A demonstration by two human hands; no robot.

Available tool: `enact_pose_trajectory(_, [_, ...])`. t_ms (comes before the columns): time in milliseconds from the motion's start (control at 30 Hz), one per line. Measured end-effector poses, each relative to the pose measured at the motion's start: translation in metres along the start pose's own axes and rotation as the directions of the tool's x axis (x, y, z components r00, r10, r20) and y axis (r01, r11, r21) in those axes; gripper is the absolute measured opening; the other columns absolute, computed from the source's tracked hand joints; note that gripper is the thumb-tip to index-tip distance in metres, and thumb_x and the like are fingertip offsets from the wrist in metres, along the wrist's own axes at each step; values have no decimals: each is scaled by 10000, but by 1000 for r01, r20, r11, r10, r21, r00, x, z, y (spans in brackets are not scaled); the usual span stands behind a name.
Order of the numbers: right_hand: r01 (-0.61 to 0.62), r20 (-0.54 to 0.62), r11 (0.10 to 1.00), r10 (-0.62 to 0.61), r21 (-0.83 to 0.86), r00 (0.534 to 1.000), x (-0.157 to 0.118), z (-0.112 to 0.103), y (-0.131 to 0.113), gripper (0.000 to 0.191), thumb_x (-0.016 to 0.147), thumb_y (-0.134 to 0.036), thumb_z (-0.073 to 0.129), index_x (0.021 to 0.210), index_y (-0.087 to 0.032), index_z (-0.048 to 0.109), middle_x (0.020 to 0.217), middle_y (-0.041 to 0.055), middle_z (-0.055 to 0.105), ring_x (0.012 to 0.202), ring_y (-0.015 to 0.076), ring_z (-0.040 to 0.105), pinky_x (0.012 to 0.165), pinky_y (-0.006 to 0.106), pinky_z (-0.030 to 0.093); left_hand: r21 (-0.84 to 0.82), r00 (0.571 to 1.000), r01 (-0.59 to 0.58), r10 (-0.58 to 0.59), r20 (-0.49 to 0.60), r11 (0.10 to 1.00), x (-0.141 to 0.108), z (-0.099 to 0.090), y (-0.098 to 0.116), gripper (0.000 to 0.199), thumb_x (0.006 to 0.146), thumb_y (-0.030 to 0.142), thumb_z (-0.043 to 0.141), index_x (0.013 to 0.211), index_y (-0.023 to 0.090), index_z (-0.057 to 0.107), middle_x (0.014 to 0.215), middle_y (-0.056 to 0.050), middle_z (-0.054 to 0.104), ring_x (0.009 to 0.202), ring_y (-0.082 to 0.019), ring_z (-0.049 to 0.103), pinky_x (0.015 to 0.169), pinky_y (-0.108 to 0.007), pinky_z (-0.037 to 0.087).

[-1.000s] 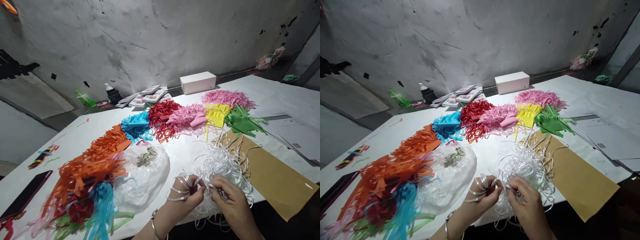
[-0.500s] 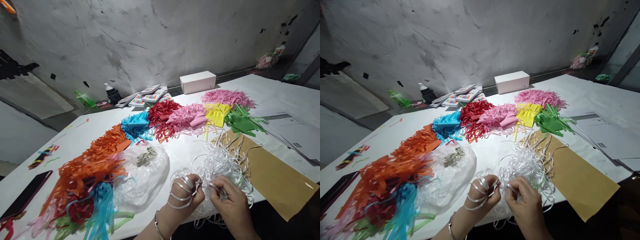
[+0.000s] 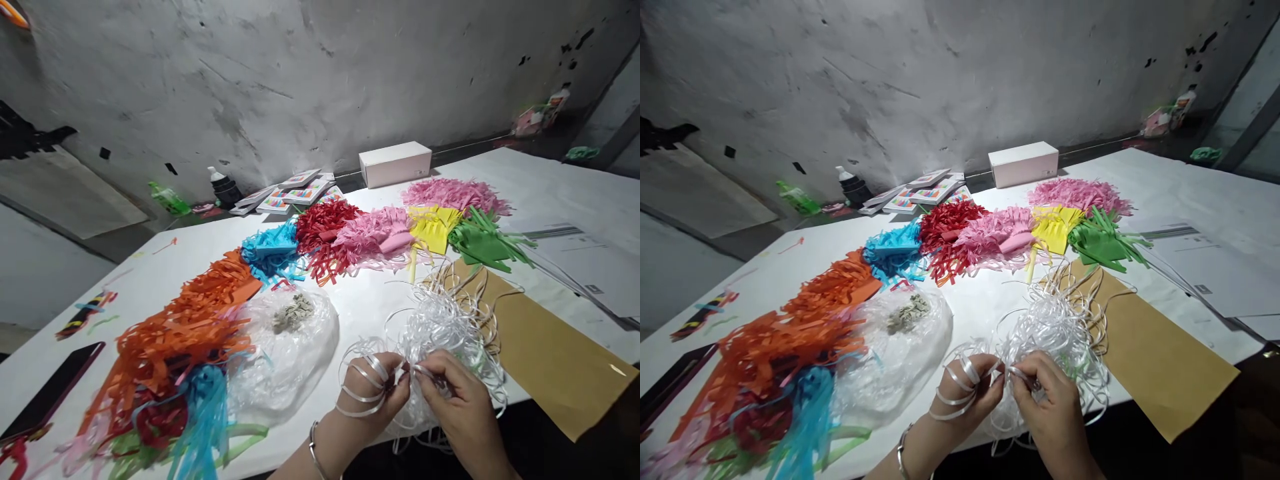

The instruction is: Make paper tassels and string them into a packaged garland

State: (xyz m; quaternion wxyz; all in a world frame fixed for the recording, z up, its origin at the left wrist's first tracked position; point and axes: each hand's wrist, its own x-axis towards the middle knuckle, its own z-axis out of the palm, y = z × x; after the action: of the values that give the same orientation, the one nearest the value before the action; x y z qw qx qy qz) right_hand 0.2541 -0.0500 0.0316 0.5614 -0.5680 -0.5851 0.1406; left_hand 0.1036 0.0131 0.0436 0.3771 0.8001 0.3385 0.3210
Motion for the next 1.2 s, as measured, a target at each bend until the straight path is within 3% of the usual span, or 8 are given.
enact_pose_trajectory(133, [45,0,999,-45,-11,999,-1,2,-1,166,883,-138,572,752,-233,540,681,-46,519,618,106,537,590,195,446,-46,996,77,-79,-43,996,-2,4,-5,126,774,154,602,840,160,709,608,10,560,515,-103,463,506,-200,351])
enact_pose_trajectory(267, [34,15,999,-33,-4,999,0,1,1,157,867,-124,550,761,-236,521,701,-40,522,639,116,550,594,200,459,-97,985,150,-157,-67,984,-2,9,-7,127,771,166,591,851,158,690,557,47,474,474,-93,394,465,-196,308])
enact_pose_trajectory(467, [36,28,999,-36,23,999,-1,-3,1,95,910,-164,576,861,-246,572,799,-18,596,754,135,611,689,206,500,-309,944,325,-328,42,894,0,7,4,87,766,232,610,800,161,650,545,75,391,493,-90,333,470,-200,267])
enact_pose_trajectory(567, [37,35,997,-39,62,999,-1,-1,0,106,909,-154,592,869,-251,587,808,-26,612,760,126,617,707,192,491,-281,952,304,-297,67,910,-1,6,3,81,769,235,605,797,167,639,548,75,388,493,-91,332,483,-209,268])
enact_pose_trajectory(733, [-131,113,968,109,213,988,-2,1,2,145,934,-214,568,792,-243,564,746,-39,536,708,123,568,660,192,476,-199,964,263,-251,85,944,-3,8,-3,60,712,174,627,772,174,619,553,64,428,494,-88,349,483,-211,248])
enact_pose_trajectory(867, [-226,230,934,164,278,959,-3,-2,6,142,926,-275,554,793,-235,586,752,-28,545,700,135,564,642,204,472,-338,928,372,-334,167,865,2,4,4,37,715,197,616,726,174,590,575,56,444,518,-87,377,496,-197,291])
enact_pose_trajectory(1033, [-237,178,931,193,277,965,-3,-4,6,118,913,-264,559,805,-227,588,756,-21,539,707,138,551,637,205,459,-414,902,430,-359,241,802,3,6,4,97,727,232,651,703,165,585,585,46,483,528,-85,397,509,-195,316])
enact_pose_trajectory(1200, [-250,159,923,210,292,965,-4,0,7,164,953,-316,533,815,-229,549,750,-21,534,669,137,545,587,210,454,-321,948,315,-279,153,893,-3,11,-5,92,739,136,642,827,155,663,574,72,432,502,-75,369,487,-192,281])
